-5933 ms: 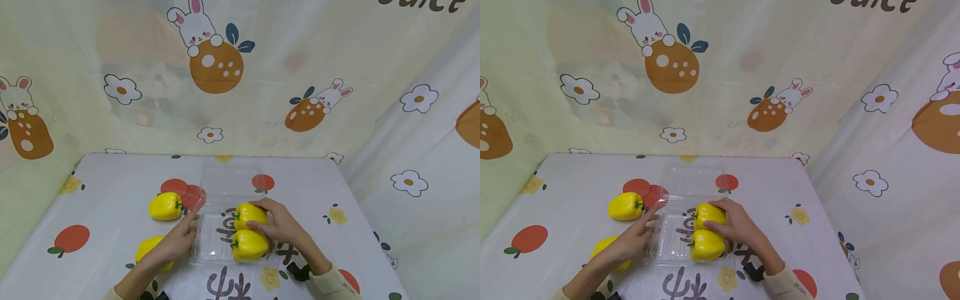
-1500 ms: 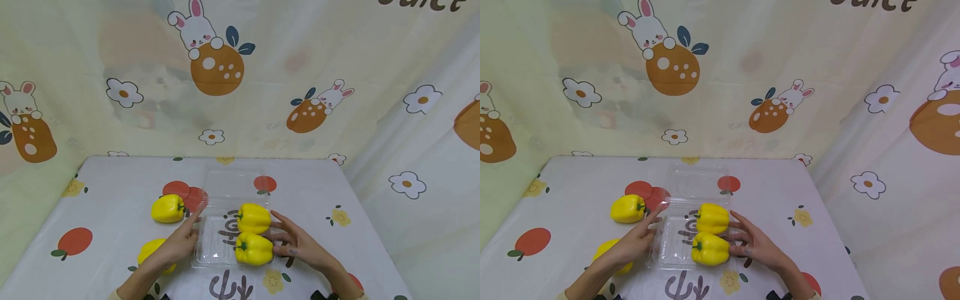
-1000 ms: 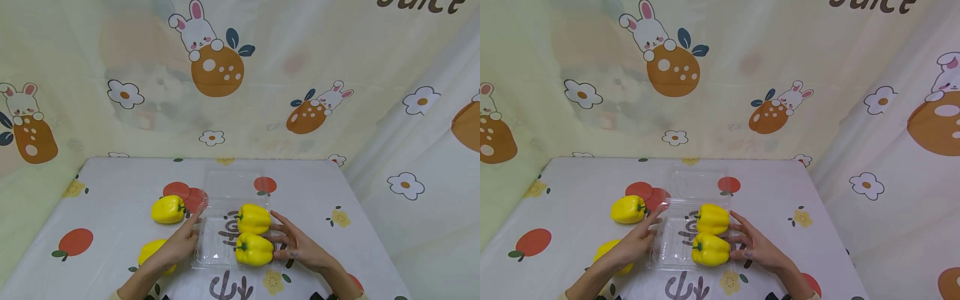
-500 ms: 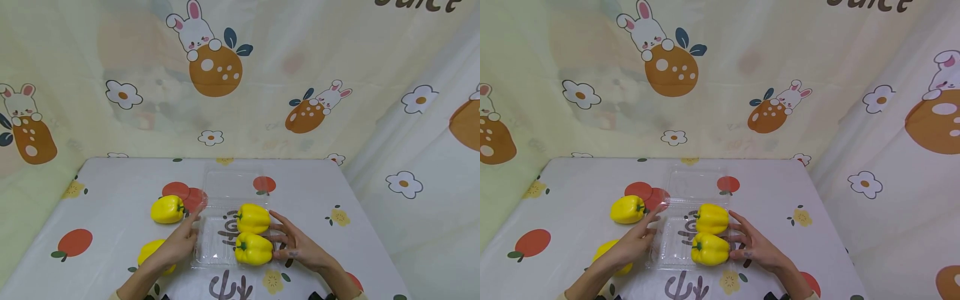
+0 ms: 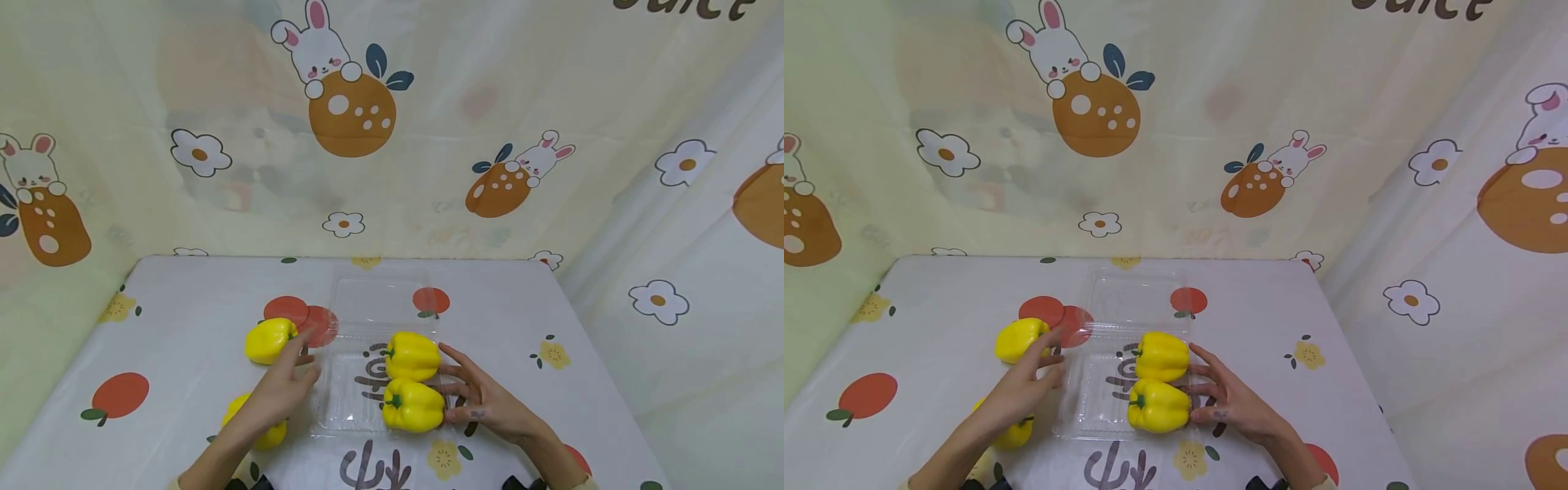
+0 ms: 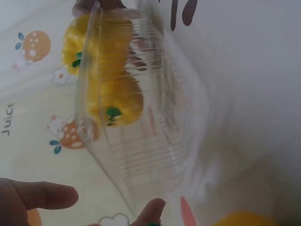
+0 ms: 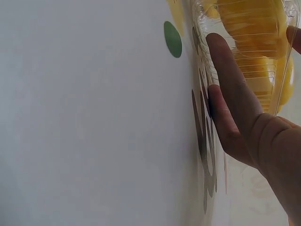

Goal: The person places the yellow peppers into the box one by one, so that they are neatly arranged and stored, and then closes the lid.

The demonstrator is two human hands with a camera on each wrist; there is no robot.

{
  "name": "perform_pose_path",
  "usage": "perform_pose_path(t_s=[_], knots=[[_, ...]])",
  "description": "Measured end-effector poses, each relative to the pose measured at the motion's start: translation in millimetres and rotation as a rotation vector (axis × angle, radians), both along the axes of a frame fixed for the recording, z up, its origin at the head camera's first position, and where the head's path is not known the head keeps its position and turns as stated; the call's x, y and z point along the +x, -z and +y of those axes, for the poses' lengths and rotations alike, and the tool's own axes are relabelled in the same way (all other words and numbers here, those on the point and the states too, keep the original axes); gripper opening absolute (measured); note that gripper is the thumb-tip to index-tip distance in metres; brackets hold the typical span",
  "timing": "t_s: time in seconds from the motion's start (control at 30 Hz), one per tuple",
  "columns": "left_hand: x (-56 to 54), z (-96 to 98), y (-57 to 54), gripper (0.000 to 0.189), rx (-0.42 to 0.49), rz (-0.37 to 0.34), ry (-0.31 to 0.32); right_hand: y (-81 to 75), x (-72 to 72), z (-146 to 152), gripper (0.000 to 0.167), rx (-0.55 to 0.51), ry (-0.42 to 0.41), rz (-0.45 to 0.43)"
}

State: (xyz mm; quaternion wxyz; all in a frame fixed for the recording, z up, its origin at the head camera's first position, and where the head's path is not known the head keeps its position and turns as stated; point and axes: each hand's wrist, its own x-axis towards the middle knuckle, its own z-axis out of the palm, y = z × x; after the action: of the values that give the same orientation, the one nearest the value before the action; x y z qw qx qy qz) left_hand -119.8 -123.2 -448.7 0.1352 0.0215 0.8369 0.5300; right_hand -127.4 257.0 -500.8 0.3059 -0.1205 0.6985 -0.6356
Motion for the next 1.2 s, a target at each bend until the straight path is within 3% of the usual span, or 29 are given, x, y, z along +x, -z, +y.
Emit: perform_pose_path(t_s=[0.2, 0.4, 0.5, 0.63, 0.83, 1.2], knots=[[1.2, -11.1, -10.6, 0.056, -0.047, 0.051, -0.007, -0.4, 0.2, -0.5, 0.111, 0.0, 0.003, -0.002], [9.0, -21.2, -17.9, 0.044, -0.164, 0.199, 0.09, -0.6, 0.3, -0.7, 0.111, -0.002, 0.004, -0.012], [14.1, -26.0, -21.7, 0.043, -0.23, 0.23, 0.127, -0.6, 0.2, -0.9, 0.112, -0.004, 0.004, -0.013], [22.5, -31.8, -27.3, 0.043, -0.278, 0.232, 0.153, -0.5, -0.1, -0.1, 0.112, -0.016, 0.002, -0.013], [33.8, -43.1, -32.0, 0.05, -0.334, 0.204, 0.125, 0.3, 0.9, 0.5, 0.11, -0.032, -0.004, -0.016], [35.1, -70.3, -20.8, 0.063, -0.279, 0.119, 0.172, 1.4, 0.6, 1.3, 0.109, -0.045, 0.001, -0.02]])
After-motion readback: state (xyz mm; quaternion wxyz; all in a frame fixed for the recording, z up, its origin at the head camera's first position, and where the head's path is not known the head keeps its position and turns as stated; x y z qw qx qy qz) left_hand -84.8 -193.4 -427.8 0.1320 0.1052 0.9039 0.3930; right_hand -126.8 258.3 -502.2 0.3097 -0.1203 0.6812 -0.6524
